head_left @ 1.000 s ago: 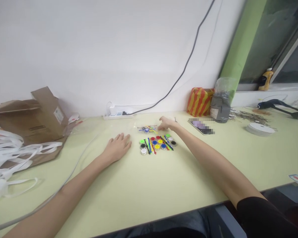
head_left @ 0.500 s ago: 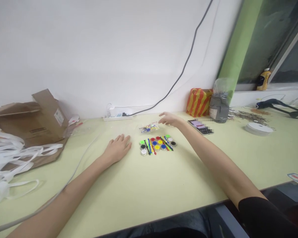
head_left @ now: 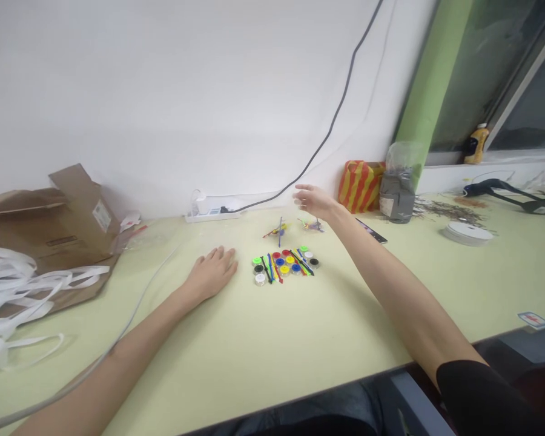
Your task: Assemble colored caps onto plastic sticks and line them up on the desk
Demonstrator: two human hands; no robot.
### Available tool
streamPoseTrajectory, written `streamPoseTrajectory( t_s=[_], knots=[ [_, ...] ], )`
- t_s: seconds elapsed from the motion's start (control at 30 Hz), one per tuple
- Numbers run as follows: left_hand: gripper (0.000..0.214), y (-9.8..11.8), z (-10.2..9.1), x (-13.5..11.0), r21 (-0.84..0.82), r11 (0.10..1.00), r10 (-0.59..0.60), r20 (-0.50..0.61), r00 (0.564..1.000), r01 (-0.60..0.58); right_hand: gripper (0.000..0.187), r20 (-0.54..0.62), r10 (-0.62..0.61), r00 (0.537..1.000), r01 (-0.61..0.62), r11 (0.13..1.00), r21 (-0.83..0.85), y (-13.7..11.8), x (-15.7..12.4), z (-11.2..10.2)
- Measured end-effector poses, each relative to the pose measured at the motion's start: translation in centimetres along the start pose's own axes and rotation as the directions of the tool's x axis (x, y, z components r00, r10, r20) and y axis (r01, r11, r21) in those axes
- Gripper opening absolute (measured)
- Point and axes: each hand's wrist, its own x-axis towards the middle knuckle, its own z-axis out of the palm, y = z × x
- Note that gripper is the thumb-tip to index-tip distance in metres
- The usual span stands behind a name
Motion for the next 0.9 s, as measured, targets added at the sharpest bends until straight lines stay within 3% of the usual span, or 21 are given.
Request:
streamPoseTrajectory(
  t_s=[0.2, 0.47, 0.6, 0.7, 0.8, 0.9],
  knots=[
    [0.059, 0.0, 0.2, 0.1, -0.004, 1.0, 0.003, -0.019, 1.0, -0.003, 0.044, -0.019, -0.134, 0.991, 0.135, 0.981, 0.142, -1.4, 0.1, 0.2],
    [0.06, -0.2, 0.9, 0.1, -0.014, 1.0, -0.004, -0.068, 0.998, 0.003, 0.048, -0.049, -0.276, 0.96, 0.28, 0.943, 0.182, -2.8, -0.7, 1.8],
    [0.059, 0.4, 0.8, 0.0, -0.06, 0.998, 0.007, -0.188, 0.982, -0.018, 0.055, -0.009, -0.341, 0.94, 0.337, 0.924, 0.181, -3.5, -1.3, 3.6],
    [0.053, 1.7, -0.3, -0.5, -0.157, 0.979, 0.078, -0.315, 0.946, -0.133, 0.066, -0.009, -0.362, 0.932, 0.357, 0.913, 0.198, -3.3, -1.8, 5.8],
    [0.048, 3.3, -1.8, -1.4, -0.301, 0.909, 0.152, -0.407, 0.901, -0.289, 0.084, 0.049, -0.369, 0.928, 0.351, 0.91, 0.219, -2.1, -2.7, 8.7],
    [0.05, 4.4, -2.8, -2.2, -0.599, 0.723, 0.127, -0.374, 0.918, -0.344, 0.097, 0.135, -0.369, 0.919, 0.333, 0.914, 0.233, -0.3, -3.8, 11.4]
  ],
)
